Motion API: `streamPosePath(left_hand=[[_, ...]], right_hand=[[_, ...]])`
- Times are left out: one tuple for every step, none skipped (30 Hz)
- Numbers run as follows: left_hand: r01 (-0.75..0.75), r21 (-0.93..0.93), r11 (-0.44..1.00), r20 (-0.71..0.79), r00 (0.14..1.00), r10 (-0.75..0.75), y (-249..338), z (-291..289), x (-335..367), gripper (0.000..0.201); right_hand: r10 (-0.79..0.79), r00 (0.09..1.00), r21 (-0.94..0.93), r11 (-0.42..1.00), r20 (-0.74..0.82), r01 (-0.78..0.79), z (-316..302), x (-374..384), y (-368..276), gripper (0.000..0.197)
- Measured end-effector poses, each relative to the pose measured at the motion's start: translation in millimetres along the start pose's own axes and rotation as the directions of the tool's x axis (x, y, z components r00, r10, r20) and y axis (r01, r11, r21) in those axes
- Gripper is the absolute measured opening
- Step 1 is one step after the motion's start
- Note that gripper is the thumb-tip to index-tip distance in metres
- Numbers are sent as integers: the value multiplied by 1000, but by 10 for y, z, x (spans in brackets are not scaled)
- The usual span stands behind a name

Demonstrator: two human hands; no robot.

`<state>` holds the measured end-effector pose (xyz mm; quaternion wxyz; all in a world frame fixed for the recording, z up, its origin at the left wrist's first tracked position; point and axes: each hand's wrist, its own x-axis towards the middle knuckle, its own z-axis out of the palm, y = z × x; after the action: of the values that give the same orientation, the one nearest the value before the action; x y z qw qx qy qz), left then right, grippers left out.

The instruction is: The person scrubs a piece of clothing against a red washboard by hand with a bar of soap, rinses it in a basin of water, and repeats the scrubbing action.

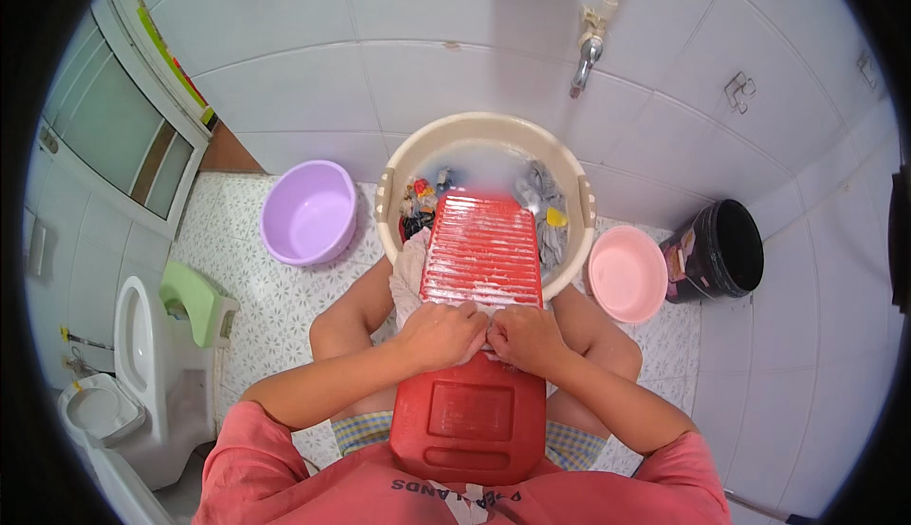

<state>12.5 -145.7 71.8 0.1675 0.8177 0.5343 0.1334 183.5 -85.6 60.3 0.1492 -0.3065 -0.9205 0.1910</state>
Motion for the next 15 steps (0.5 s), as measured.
streamPosePath(left_hand=[[74, -18, 997, -5, 997, -74, 12, 32, 44, 23], [148, -28, 989, -17, 989, -148, 23, 17, 115, 20], [217, -14, 976, -59, 974, -217, -38, 67, 232, 21], [289, 0, 957, -99, 953, -287, -142, 147, 364, 22], [326, 11, 945, -176, 931, -319, -223, 195, 549, 23], [365, 23, 931, -258, 902, -347, -298, 209, 705, 24], [367, 29, 930, -264, 900, -347, -391, 228, 780, 24], [368, 54, 928, -266, 901, -342, -464, 223, 851, 26], [368, 79, 927, -268, 903, -335, -513, 234, 887, 27], [362, 16, 932, -218, 911, -350, -540, 210, 861, 31], [367, 18, 930, -221, 909, -354, -590, 180, 779, 31], [336, -122, 934, -223, 908, -356, -650, 146, 669, 34], [291, -260, 921, -223, 910, -351, -690, 108, 577, 37], [301, -409, 862, -208, 889, -409, -743, 55, 490, 39], [302, -410, 861, -203, 890, -409, -786, 7, 390, 39]], right_hand=[[48, 999, -6, 999, -10, -48, 33, -8, -11, 22], [88, 996, -16, 996, -29, -88, 34, 25, -24, 22], [128, 989, -36, 991, -77, -131, 82, 151, 34, 21], [167, 978, -48, 984, -125, -174, 176, 321, 135, 20], [211, 959, -19, 976, -191, -219, 260, 446, 277, 20], [250, 933, 13, 967, -259, -255, 301, 551, 389, 20], [243, 933, 15, 969, -264, -248, 311, 620, 436, 20], [315, 921, 37, 948, -229, -315, 294, 679, 477, 20], [385, 903, 56, 923, -192, -382, 271, 700, 513, 23], [384, 903, 54, 923, -193, -381, 235, 644, 544, 23], [299, 936, 174, 947, -185, -268, 179, 534, 549, 25], [211, 959, 292, 945, -186, -151, 134, 430, 569, 30], [211, 959, 290, 945, -189, -151, 84, 313, 618, 30], [198, 967, 342, 930, -159, -134, 60, 183, 667, 31], [182, 975, 395, 911, -131, -117, 50, 90, 693, 33]])
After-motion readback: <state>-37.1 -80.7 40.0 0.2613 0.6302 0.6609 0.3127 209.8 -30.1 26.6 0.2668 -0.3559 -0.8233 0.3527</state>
